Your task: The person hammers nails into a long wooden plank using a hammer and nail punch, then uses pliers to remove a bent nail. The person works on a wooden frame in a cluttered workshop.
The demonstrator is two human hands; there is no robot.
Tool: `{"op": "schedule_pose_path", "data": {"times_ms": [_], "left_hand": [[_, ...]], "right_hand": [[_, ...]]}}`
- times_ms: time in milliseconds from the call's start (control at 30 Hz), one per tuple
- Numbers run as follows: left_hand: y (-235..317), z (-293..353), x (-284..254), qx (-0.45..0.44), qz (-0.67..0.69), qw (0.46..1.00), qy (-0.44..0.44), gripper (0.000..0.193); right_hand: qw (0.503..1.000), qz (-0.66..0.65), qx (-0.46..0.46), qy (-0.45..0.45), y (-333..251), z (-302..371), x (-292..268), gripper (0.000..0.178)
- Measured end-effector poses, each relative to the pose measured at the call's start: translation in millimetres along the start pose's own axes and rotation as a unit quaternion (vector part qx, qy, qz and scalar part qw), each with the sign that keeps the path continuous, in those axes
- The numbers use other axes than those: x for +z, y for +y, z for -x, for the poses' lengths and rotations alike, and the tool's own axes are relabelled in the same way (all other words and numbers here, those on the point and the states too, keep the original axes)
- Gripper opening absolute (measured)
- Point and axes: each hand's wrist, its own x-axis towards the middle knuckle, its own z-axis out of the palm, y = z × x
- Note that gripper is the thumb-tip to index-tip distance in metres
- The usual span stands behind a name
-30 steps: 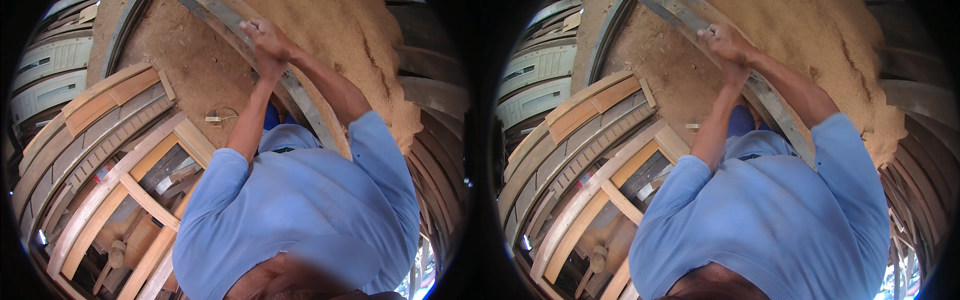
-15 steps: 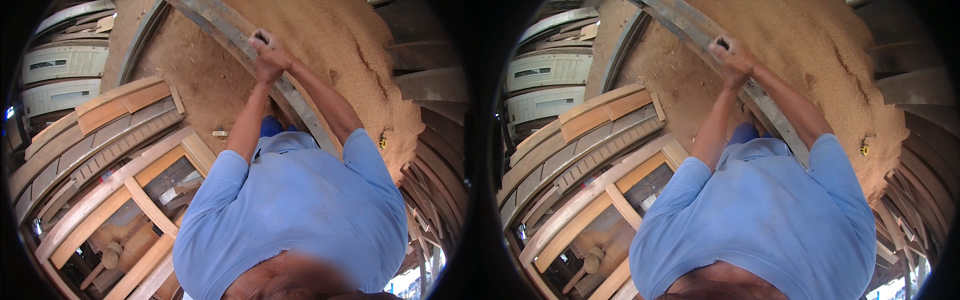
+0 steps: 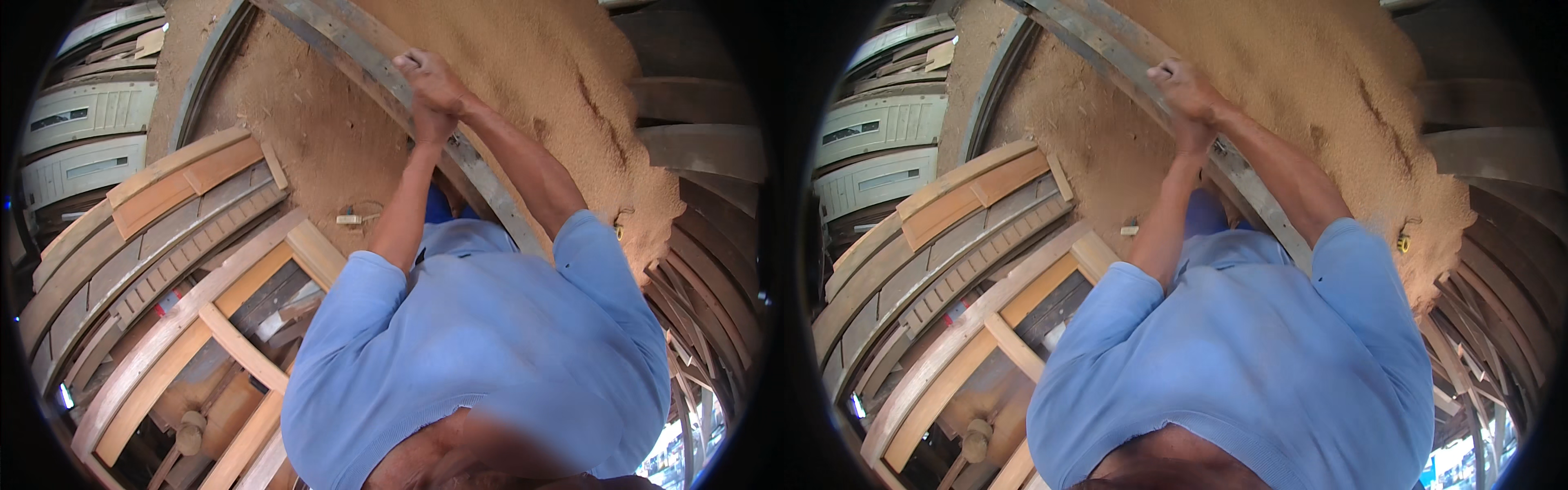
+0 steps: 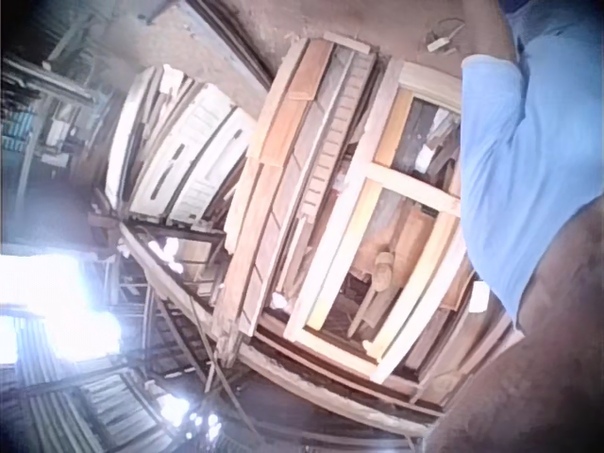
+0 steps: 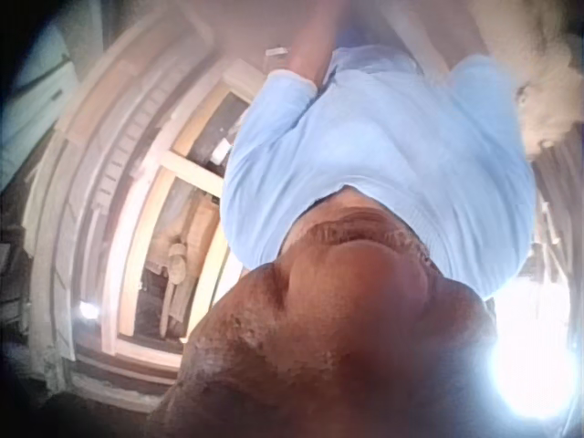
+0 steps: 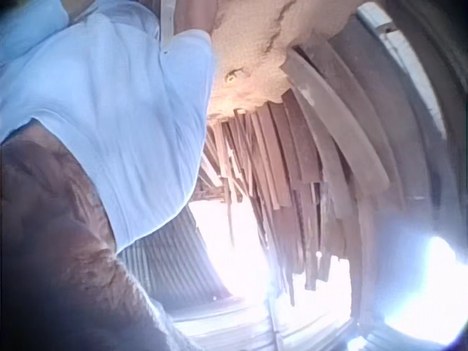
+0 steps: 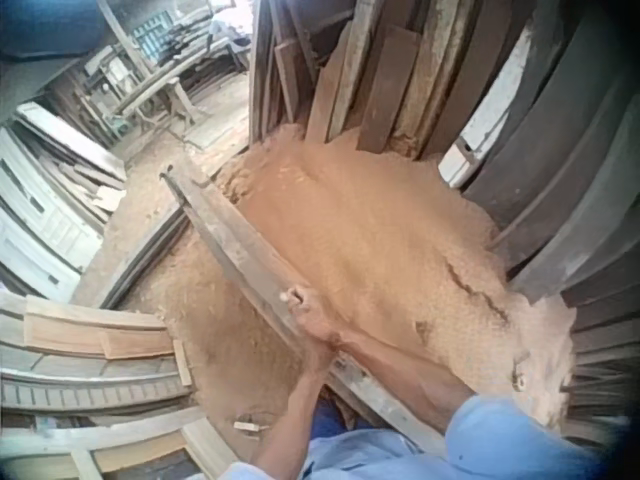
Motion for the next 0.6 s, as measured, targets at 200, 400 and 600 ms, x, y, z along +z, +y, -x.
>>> {"op": "schedule_pose_path", "data": {"times_ms": [200, 400, 600], "left_hand": [[0.6, 17.5, 0.2, 0.027, 0.156, 0.986, 0.057, 0.043], [-32.6, 3.7, -0.1, 0.006, 0.226, 0.974, 0.011, 0.05], [-39.0, 14.5, -9.5, -0.076, 0.543, 0.836, 0.01, 0.062]], "right_hand": [[0.998, 0.008, 0.007, -0.058, -14.8, 17.5, 2.4, 0.041], [0.994, 0.067, 0.06, -0.061, 3.2, -29.3, 28.2, 0.044], [0.993, 0.09, 0.004, -0.072, -6.4, -10.7, 42.8, 0.044]]}}
